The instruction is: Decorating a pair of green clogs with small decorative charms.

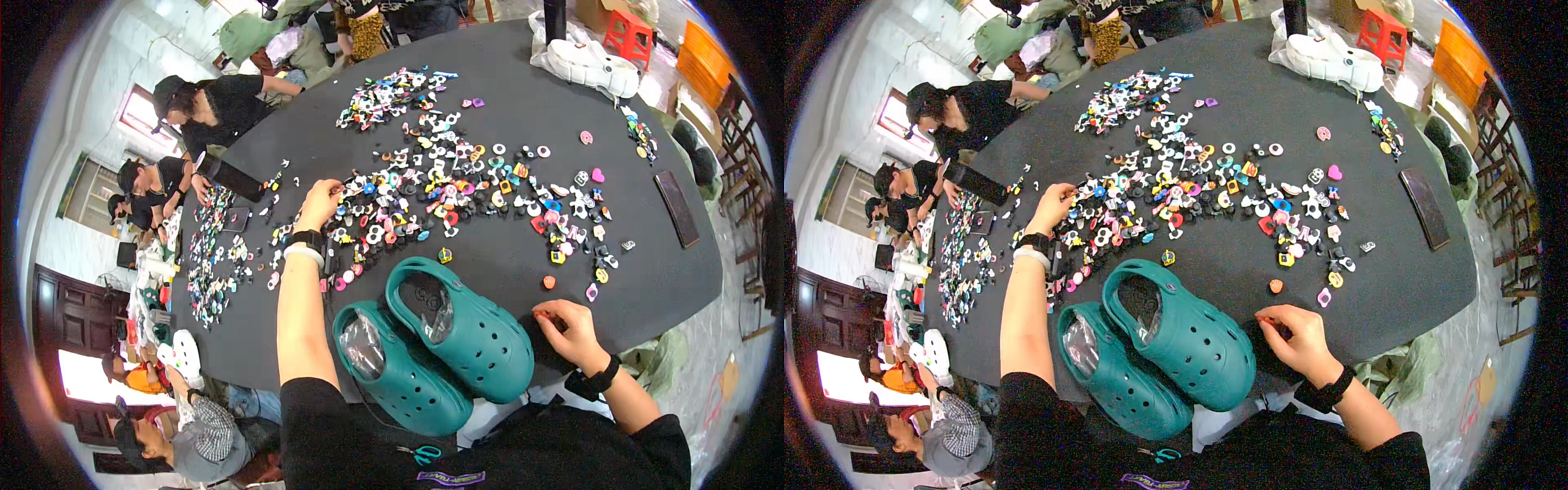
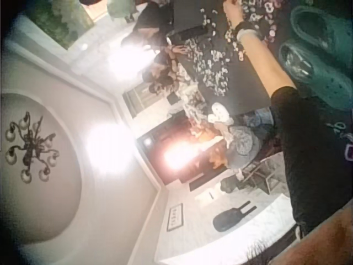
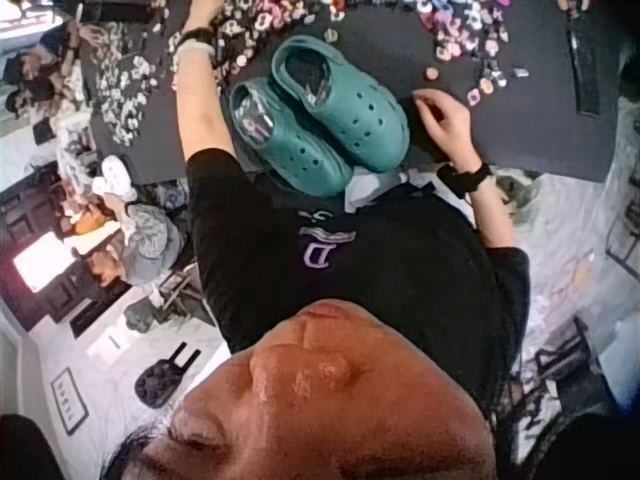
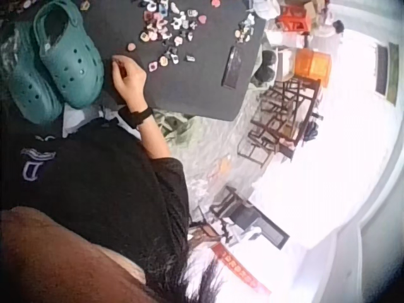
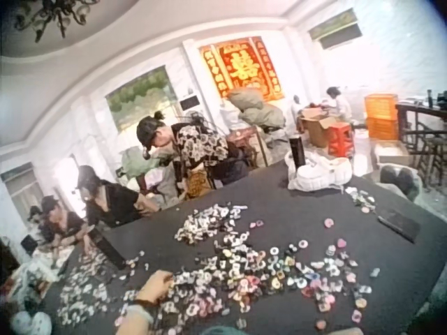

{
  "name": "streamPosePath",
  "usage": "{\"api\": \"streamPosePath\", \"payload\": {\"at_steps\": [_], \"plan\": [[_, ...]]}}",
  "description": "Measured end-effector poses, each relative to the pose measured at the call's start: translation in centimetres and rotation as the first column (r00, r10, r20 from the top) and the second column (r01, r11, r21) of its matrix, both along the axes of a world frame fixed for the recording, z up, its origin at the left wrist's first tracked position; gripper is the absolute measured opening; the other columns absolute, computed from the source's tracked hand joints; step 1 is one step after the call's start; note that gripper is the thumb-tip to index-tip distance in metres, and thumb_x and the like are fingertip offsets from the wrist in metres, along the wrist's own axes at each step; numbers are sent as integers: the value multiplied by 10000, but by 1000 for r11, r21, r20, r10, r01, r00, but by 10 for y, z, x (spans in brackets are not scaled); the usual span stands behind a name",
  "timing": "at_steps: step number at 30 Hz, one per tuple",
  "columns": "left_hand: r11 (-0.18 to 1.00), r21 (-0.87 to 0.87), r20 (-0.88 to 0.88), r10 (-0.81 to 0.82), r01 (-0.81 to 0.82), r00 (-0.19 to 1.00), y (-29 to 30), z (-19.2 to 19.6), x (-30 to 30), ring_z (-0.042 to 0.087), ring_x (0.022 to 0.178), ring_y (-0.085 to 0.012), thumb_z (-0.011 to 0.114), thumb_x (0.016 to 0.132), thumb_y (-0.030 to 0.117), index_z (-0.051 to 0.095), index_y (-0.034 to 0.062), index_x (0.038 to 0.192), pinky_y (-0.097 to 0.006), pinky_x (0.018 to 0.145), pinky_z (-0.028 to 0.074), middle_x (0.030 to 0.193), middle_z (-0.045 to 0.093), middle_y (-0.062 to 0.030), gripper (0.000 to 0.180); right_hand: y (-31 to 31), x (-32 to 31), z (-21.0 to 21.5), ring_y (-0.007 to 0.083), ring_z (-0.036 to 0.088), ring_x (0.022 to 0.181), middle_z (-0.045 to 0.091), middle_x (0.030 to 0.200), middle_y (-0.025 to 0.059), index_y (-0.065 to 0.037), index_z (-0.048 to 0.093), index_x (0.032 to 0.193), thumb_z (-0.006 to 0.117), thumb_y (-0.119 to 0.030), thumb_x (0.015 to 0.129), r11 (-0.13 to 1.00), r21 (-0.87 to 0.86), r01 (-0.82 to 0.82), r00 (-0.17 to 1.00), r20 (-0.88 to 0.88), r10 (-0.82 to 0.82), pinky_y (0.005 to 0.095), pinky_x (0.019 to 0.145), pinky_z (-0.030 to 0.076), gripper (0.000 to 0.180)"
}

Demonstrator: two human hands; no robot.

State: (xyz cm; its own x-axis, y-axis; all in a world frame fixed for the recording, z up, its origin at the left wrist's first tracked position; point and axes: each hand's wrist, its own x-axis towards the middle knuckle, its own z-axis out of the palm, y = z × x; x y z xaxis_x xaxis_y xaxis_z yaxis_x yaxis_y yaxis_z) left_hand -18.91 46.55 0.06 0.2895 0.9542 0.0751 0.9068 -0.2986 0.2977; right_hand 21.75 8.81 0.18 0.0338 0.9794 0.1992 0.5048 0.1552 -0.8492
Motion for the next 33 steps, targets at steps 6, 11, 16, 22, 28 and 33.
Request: {"api": "streamPosePath", "payload": {"at_steps": [6,11,16,22,28,33], "plan": [[967,-254,-42,-39,27,998,-14,17,-6,621,820,-208,599,742,33,588,67,1137,-320,760,488,866,629,-87,396,-1,-1,-1,168,627,594,669,778,94,-28,679,934,664,-50,812,999,-39,4,1000,-29,-5,264,542,490,125],[919,-387,231,21,72,973,-44,29,-23,560,733,-94,672,720,-22,555,44,1175,-253,667,463,800,597,-8,475,-1,-1,0,166,623,580,673,784,97,-28,679,933,664,-55,815,1000,-15,-18,999,-37,18,264,532,487,122],[890,-456,509,283,-25,813,-86,54,-24,545,690,-61,694,760,-12,543,66,1223,-204,562,403,826,618,12,493,-1,1,-2,161,623,572,676,788,96,-31,680,930,669,-60,812,999,37,-31,998,-53,33,265,530,488,123],[848,-529,653,427,-27,626,-114,56,-26,570,710,-64,678,826,22,536,89,1240,-178,534,400,866,643,-5,442,-1,1,0,169,622,573,673,777,91,-32,678,923,663,-64,816,999,26,-42,999,-18,42,275,533,488,113],[867,-497,651,394,-27,649,-141,57,-21,601,738,-85,650,832,30,528,77,1255,-194,568,450,895,644,-20,442,-2,0,-1,182,622,580,666,768,91,-44,676,923,663,-81,816,998,44,-48,999,-13,49,284,542,490,114],[897,-439,603,339,-55,722,-150,47,-11,629,789,-174,597,819,-29,605,69,1226,-305,622,614,951,594,-77,418,-3,2,-2,195,631,604,673,800,85,-60,677,925,662,-109,821,995,78,-54,998,35,51,296,559,497,116]]}}
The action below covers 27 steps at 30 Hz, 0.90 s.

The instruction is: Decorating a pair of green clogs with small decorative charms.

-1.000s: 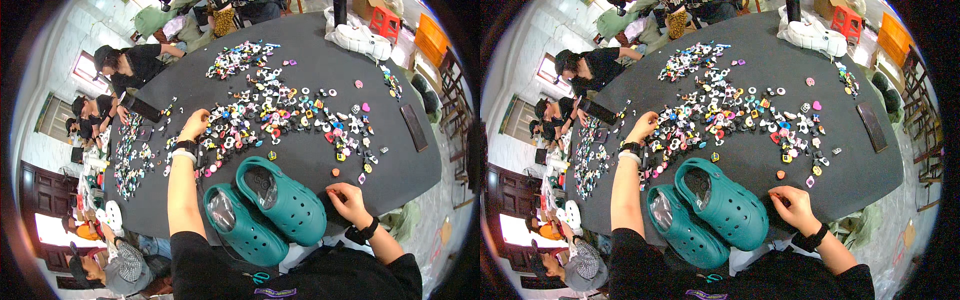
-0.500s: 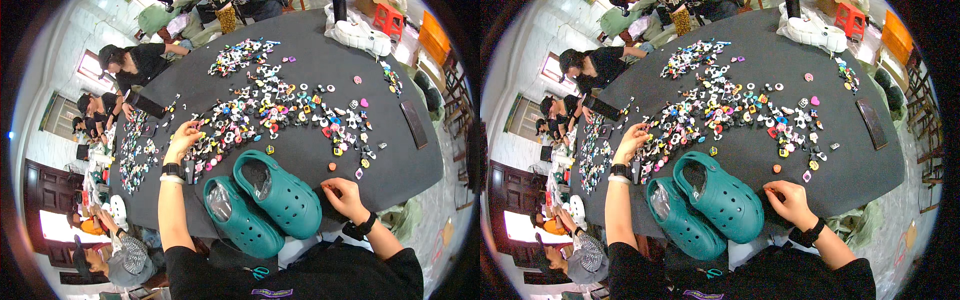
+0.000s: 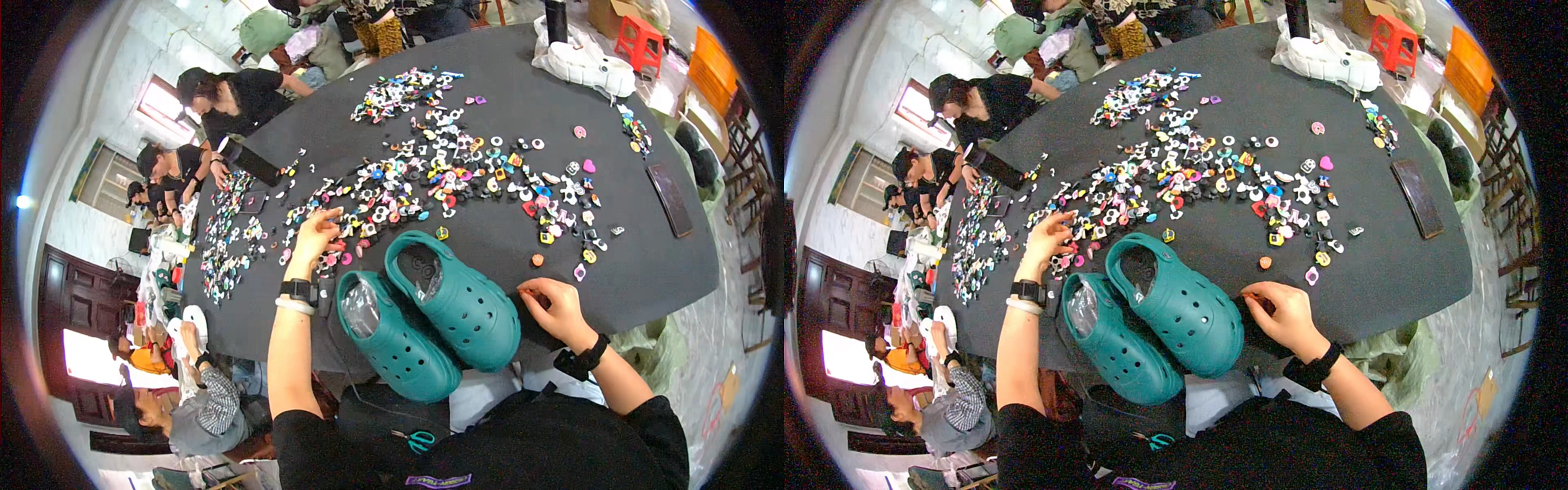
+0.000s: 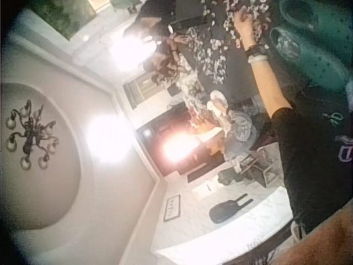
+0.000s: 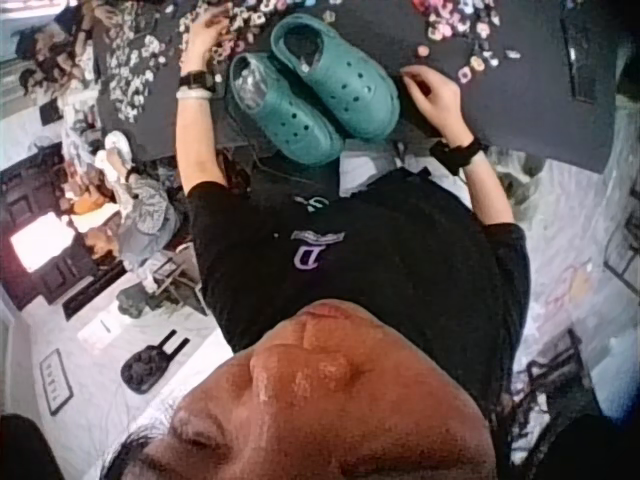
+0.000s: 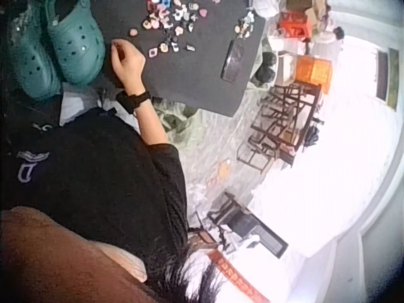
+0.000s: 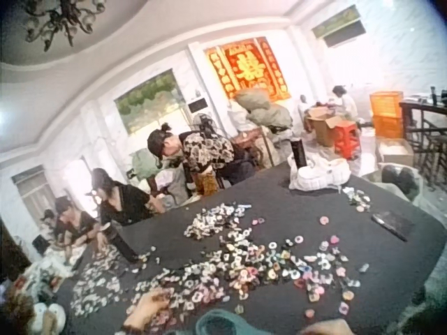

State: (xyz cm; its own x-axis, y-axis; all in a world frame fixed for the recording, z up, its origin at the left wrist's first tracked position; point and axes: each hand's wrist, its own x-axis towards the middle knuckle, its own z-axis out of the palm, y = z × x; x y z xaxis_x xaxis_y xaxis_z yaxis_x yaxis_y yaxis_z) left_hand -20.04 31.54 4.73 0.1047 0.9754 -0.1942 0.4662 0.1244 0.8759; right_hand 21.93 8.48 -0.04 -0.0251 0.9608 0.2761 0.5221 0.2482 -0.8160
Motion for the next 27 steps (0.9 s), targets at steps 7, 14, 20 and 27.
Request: {"api": "streamPosePath", "payload": {"at_steps": [7,14,20,27], "plan": [[870,318,-469,-202,378,860,0,-7,-10,593,726,-118,725,761,65,683,32,1057,-268,596,508,828,631,-61,301,-1,-2,3,195,634,607,675,805,84,-63,676,936,661,-105,821,999,-38,-4,1000,16,5,297,560,500,123],[891,-114,-455,-440,440,774,-13,-1,6,563,652,-82,777,716,96,674,34,931,-251,569,441,746,628,-3,246,-1,-1,1,192,633,606,674,808,85,-57,672,932,658,-104,824,999,-31,7,1000,-26,-7,297,560,500,118],[932,24,-491,-305,362,816,-17,4,-12,568,676,-78,753,752,101,631,37,873,-239,582,448,780,630,-15,183,0,-2,2,198,633,608,668,801,90,-53,669,926,654,-99,820,999,-40,-23,999,-32,22,303,562,502,116],[889,-37,-430,-426,456,796,-42,-14,-12,545,719,-98,821,683,154,656,59,1001,-232,634,444,876,580,-10,371,2,-1,4,216,639,622,669,800,95,-56,670,922,656,-99,815,999,-26,-22,1000,-21,22,311,564,504,116]]}}
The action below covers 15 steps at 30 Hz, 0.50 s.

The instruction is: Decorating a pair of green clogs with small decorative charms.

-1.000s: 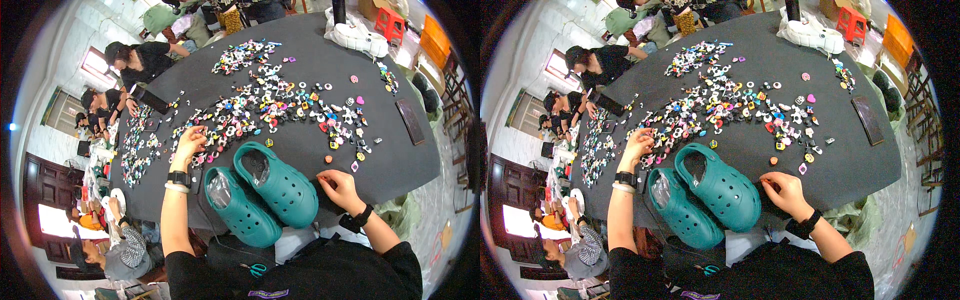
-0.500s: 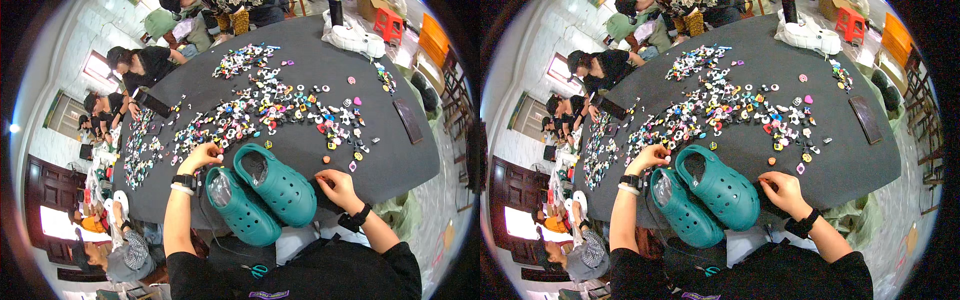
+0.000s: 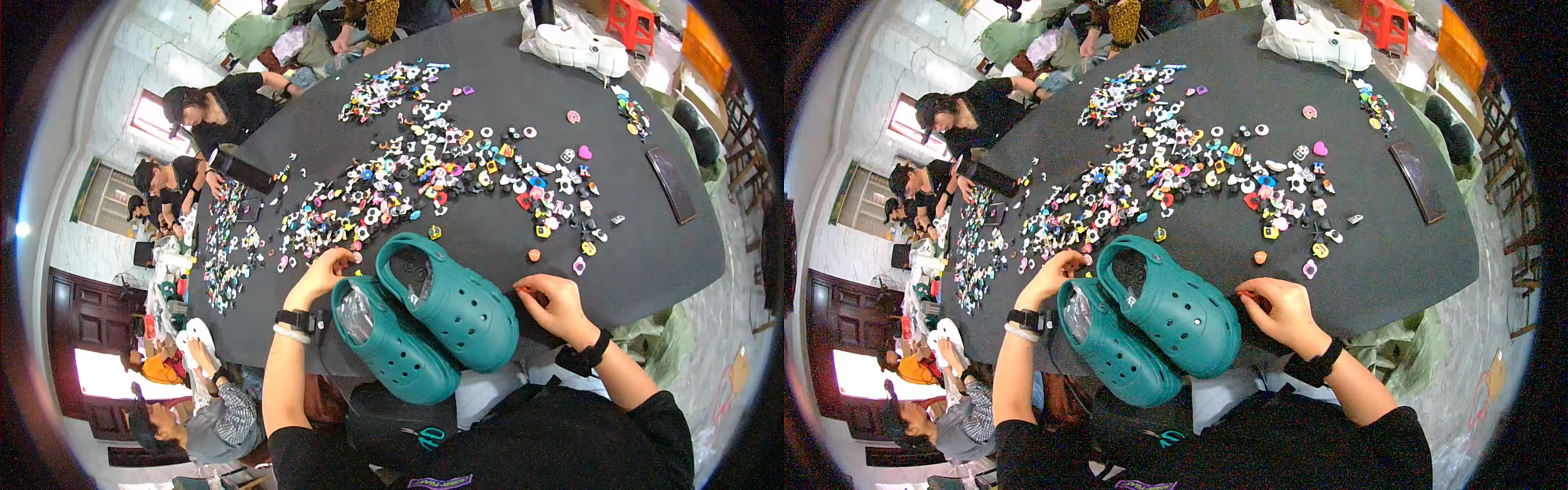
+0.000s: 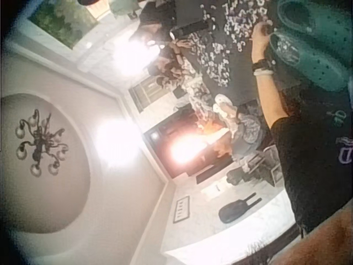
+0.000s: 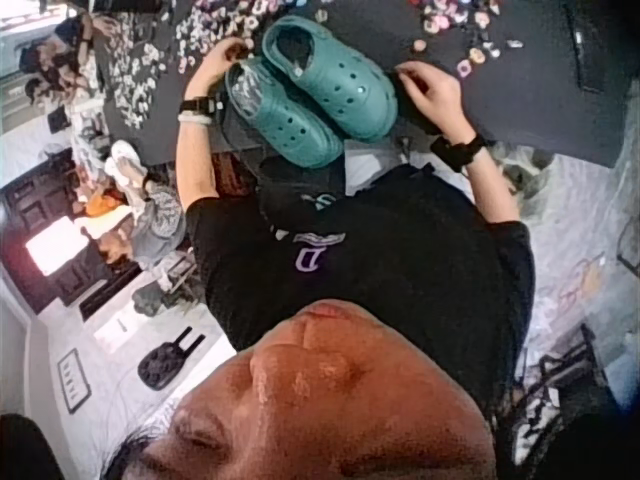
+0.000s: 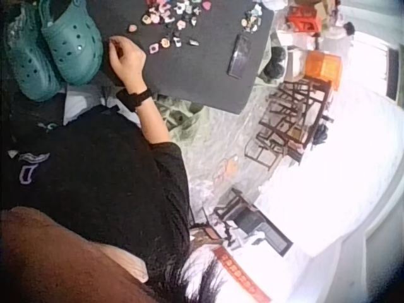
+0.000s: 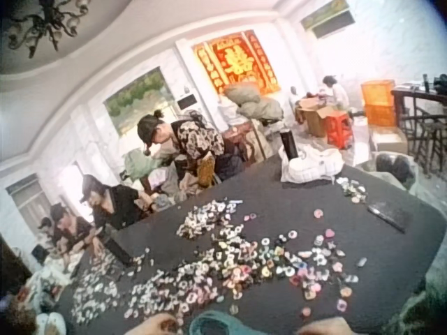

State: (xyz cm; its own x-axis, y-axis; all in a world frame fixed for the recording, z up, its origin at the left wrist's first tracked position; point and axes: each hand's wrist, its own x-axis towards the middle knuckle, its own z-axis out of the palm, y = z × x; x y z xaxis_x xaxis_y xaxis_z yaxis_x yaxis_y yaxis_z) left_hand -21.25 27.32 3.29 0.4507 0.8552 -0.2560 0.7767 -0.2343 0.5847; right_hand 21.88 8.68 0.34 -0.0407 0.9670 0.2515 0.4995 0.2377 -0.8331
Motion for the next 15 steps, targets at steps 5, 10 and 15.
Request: {"api": "streamPosePath", "payload": {"at_steps": [5,10,15], "plan": [[999,45,109,2,-7,994,-6,-17,-7,523,714,-99,782,691,70,660,56,987,-245,630,446,861,568,-13,320,4,3,-4,218,638,618,674,810,94,-57,672,920,657,-99,815,1000,-1,-6,1000,10,6,310,562,504,114],[890,-165,443,451,-425,774,-12,3,-9,639,707,-127,710,810,42,625,0,938,-258,643,519,878,682,-90,159,3,-2,1,214,638,615,676,811,90,-57,677,919,659,-97,813,1000,-29,0,1000,3,0,304,557,503,115],[834,-263,698,511,-485,502,-46,73,31,647,709,-171,664,845,4,590,-40,1126,-291,650,552,911,674,-124,294,3,-2,-1,168,621,572,671,773,86,-48,681,925,667,-68,807,1000,-2,23,1000,10,-23,275,526,487,121]]}}
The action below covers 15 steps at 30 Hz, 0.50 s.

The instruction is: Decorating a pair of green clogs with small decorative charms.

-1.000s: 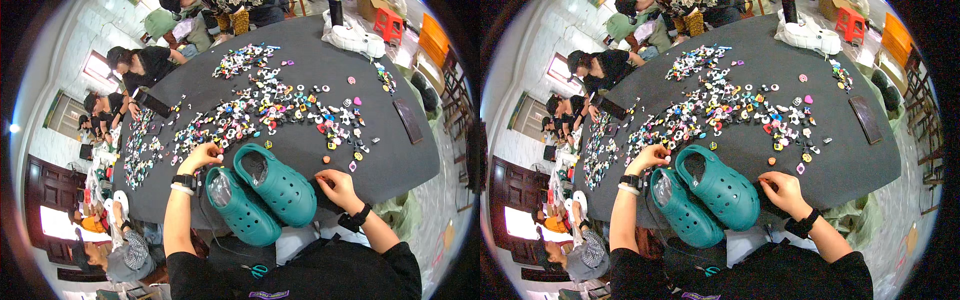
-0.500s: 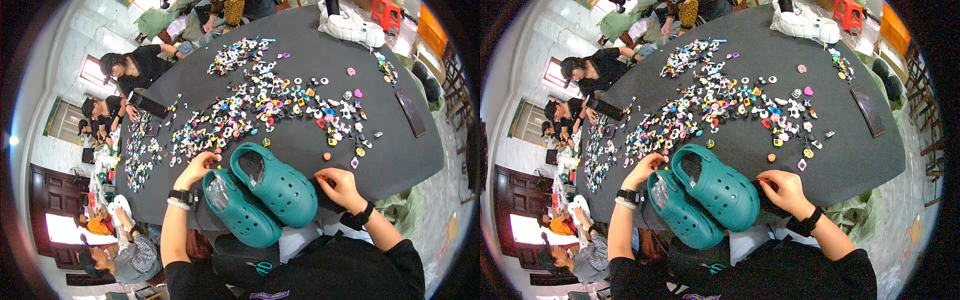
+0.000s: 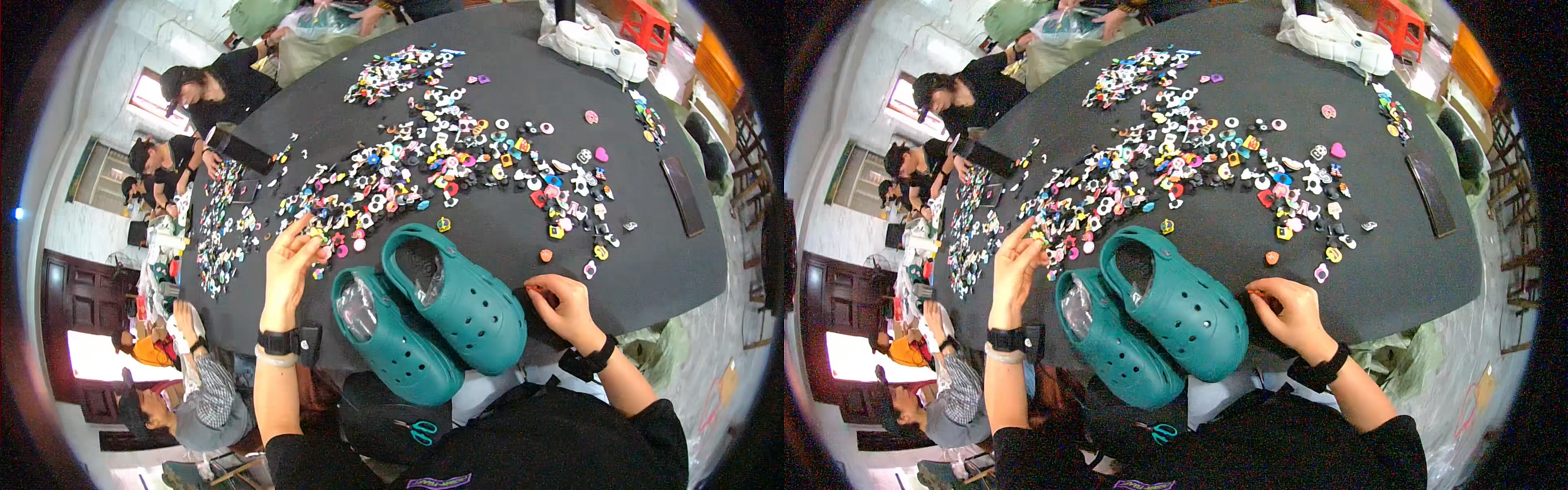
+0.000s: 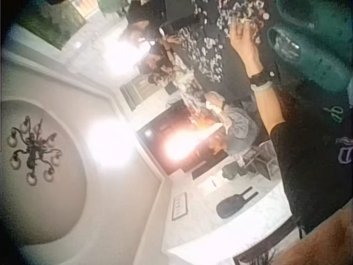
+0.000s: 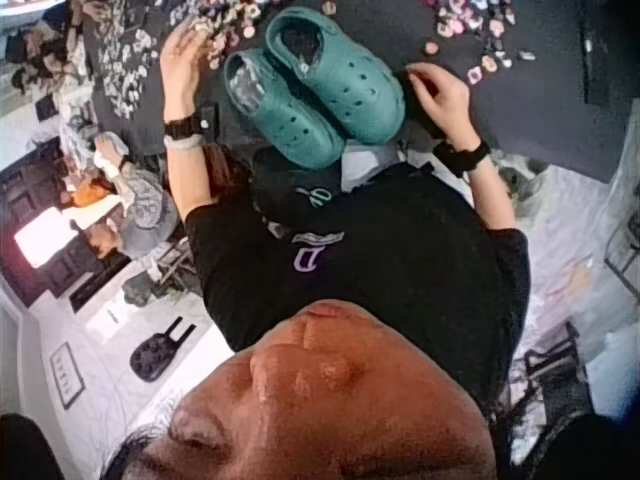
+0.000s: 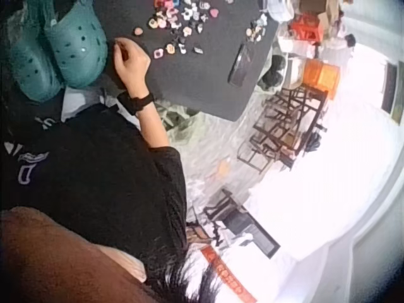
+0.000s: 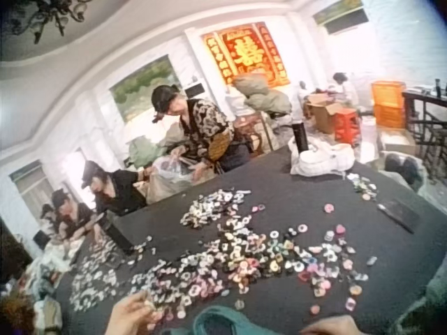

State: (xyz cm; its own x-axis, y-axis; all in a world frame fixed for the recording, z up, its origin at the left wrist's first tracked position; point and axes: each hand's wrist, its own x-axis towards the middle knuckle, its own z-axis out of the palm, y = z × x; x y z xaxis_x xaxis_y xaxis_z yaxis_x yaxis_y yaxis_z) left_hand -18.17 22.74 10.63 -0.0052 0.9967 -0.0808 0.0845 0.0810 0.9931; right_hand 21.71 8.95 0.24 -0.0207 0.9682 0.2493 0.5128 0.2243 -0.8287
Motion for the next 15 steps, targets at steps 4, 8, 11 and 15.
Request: {"api": "streamPosePath", "payload": {"at_steps": [4,8,11,15], "plan": [[990,134,-81,-41,51,996,-42,30,14,670,733,-193,646,847,-31,633,-54,1062,-302,689,563,896,682,-135,217,-1,-1,0,146,614,554,668,755,88,-43,686,923,669,-50,803,1000,-8,17,1000,-6,-17,258,516,478,121],[964,254,-193,-23,73,981,-76,42,25,685,753,-199,652,839,-44,646,-53,997,-298,715,565,868,690,-140,158,-1,-4,0,146,598,542,662,748,79,-47,684,925,670,-60,806,999,33,7,1000,-9,-7,261,510,466,120],[964,263,-124,-11,43,992,-93,45,40,683,777,-187,655,836,-46,647,-41,964,-278,726,559,888,688,-130,128,-2,-1,-2,152,601,548,664,755,76,-54,682,931,669,-71,810,1000,9,3,1000,28,-3,269,518,468,123],[937,277,-558,-22,211,830,-100,37,63,648,899,-169,735,768,41,665,1,1012,-302,817,500,948,682,-90,257,-3,-3,-6,166,615,572,659,751,75,-69,681,936,664,-103,820,1000,16,7,1000,13,-7,279,539,478,123]]}}
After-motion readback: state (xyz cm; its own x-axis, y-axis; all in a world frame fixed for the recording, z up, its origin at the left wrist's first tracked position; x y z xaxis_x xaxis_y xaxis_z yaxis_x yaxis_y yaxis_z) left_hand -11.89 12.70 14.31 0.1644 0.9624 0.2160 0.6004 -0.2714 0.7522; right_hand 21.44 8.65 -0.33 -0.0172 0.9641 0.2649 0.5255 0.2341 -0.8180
